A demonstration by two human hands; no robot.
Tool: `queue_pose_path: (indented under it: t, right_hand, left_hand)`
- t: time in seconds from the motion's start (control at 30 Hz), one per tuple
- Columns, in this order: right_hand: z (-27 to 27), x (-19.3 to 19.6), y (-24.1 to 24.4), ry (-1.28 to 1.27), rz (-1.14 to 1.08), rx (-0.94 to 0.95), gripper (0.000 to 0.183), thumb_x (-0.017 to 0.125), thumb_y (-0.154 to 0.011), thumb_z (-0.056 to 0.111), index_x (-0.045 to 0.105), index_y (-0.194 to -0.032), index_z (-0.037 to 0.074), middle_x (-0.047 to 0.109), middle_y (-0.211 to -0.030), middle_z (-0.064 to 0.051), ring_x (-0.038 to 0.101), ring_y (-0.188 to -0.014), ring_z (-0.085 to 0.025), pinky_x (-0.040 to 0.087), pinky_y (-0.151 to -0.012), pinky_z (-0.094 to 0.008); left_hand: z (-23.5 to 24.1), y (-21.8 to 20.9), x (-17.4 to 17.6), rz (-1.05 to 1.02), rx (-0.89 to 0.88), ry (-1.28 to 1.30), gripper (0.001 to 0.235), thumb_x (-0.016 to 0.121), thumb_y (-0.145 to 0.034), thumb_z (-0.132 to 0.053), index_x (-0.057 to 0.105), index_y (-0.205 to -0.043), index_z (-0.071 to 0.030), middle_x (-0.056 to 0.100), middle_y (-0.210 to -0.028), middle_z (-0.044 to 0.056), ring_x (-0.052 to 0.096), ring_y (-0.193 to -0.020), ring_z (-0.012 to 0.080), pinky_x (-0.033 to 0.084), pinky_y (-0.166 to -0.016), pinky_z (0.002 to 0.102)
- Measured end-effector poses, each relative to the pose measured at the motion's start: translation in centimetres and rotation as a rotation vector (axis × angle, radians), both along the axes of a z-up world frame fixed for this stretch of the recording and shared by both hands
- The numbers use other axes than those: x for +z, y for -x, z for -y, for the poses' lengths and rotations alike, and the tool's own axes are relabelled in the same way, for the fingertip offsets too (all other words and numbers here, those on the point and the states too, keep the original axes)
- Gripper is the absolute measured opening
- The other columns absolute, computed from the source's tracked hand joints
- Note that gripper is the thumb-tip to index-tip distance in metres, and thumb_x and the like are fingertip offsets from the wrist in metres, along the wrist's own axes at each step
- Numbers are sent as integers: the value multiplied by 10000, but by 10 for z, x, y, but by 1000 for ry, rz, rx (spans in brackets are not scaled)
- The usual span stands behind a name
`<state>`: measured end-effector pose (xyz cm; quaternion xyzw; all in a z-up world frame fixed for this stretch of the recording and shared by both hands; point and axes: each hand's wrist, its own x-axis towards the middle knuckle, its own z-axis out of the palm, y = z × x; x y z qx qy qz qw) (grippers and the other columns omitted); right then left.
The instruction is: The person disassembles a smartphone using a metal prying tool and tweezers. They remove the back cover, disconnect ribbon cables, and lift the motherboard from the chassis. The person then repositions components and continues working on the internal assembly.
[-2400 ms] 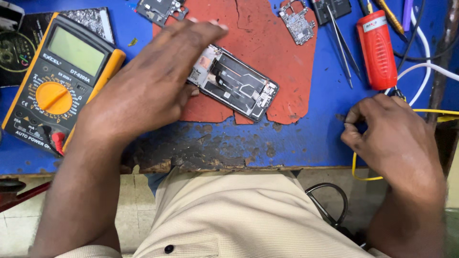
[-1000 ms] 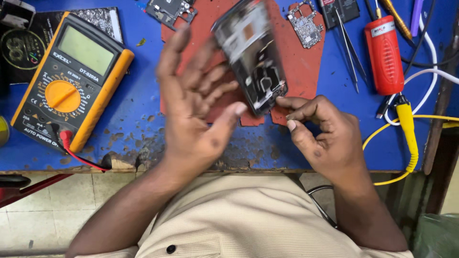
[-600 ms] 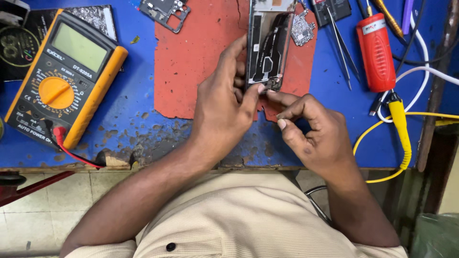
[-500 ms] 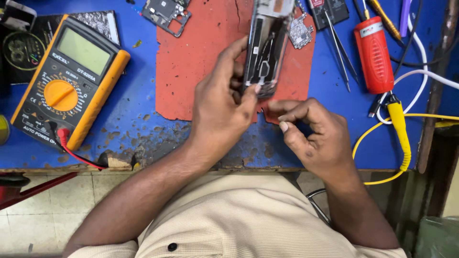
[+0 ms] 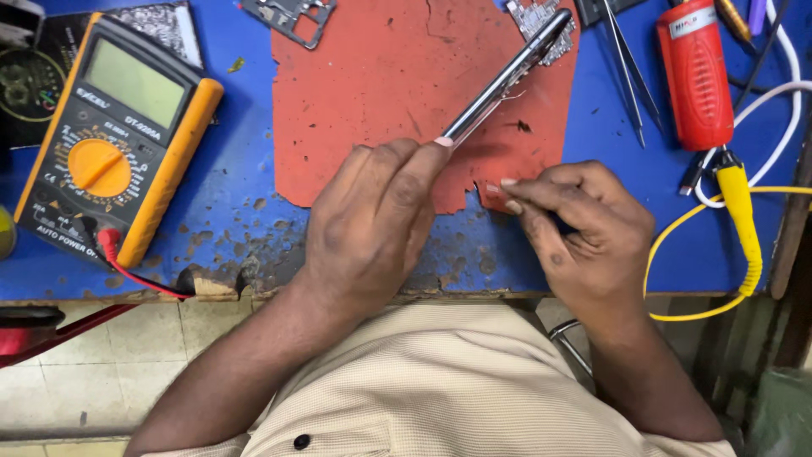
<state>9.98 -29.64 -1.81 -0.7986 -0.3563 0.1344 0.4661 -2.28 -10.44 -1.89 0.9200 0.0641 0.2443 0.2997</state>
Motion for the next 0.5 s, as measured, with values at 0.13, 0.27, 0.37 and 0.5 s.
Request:
queue_pose_path:
  t: [0.13,0.27,0.37,0.5]
  right_hand:
    - [-11,7,3,54,6,-25,207,796,-911,-63,740,-1104,-15,726,-1002,-101,728,-869,-142,571,-769,-245]
    - [-21,10,5,62,33,17,165,807,-912,-41,757,-1063,2,744,-977,-97,730,-832,-147,565,-730,-251]
    - [-28,9,5,60,0,36,177,800,-912,-29,760,-1082,0,743,-958,-100,726,-801,-146,558,-693,-259]
    - [-35,8,5,59,3,66,179,792,-926,-15,764,-1101,10,744,-955,-102,729,-801,-154,563,-696,-266]
  left_hand:
    - [1,1,0,-52,4,-27,457,703,-964,69,569,-1391,-21,615,-1235,157,659,-998,297,556,-838,371]
    - [-1,3,0,-66,-8,34,465,676,-989,93,551,-1421,-26,611,-1286,147,671,-1015,285,572,-878,368]
    - [-2,4,-1,-75,-35,85,489,659,-996,94,517,-1449,-21,600,-1277,160,673,-1056,303,573,-898,376]
    - [-4,6,-3,-93,-55,133,514,657,-1003,87,487,-1477,-23,597,-1254,166,671,-1067,311,572,-899,381]
